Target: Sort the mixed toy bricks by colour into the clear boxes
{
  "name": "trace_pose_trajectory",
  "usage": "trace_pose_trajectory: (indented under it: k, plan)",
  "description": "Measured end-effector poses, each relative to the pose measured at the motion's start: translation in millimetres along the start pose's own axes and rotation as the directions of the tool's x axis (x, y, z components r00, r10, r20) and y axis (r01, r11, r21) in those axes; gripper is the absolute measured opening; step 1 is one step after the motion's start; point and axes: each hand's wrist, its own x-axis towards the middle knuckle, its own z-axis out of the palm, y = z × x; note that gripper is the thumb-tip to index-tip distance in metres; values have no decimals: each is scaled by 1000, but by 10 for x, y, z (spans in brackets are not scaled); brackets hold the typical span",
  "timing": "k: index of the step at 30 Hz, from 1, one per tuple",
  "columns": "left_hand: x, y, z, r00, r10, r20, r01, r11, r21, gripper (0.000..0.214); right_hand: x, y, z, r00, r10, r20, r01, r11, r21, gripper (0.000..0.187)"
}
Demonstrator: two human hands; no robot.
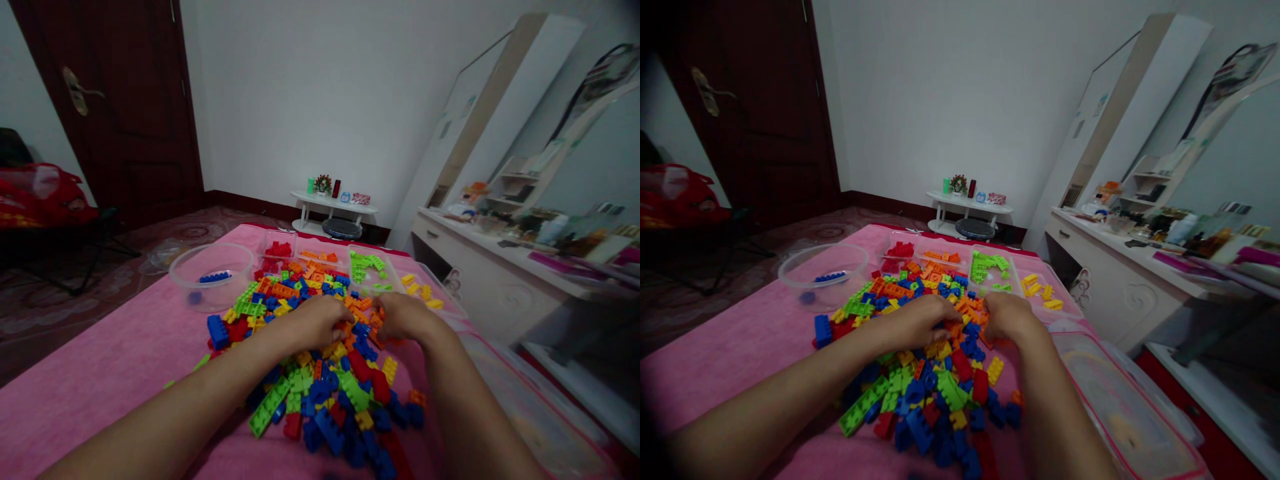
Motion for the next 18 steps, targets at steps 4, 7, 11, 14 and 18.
trace_pose_trajectory:
  k: [4, 7, 11, 14, 18]
  plan:
    - [33, -32, 71, 997, -45, -66, 48, 998, 38, 24, -30, 128, -97, 979, -6, -205, 43, 983, 180, 33]
    - [67, -66, 39, 941, -229, -249, 165, 953, -252, 21, -52, 121, -180, 912, -17, -409, 197, 894, 402, 23]
    - [99, -72, -87, 796, -579, -177, 105, 420, -902, 22, -152, -72, -291, 842, 22, -539, 462, 485, 742, 32]
    - [88, -47, -186, 844, -519, 132, -13, -265, -964, 23, -224, -295, -320, 851, 21, -525, 505, 240, 829, 36]
    - [71, -20, -209, 902, -287, 323, 63, -652, -756, 39, -227, -522, -285, 889, -18, -457, 452, 188, 872, 45]
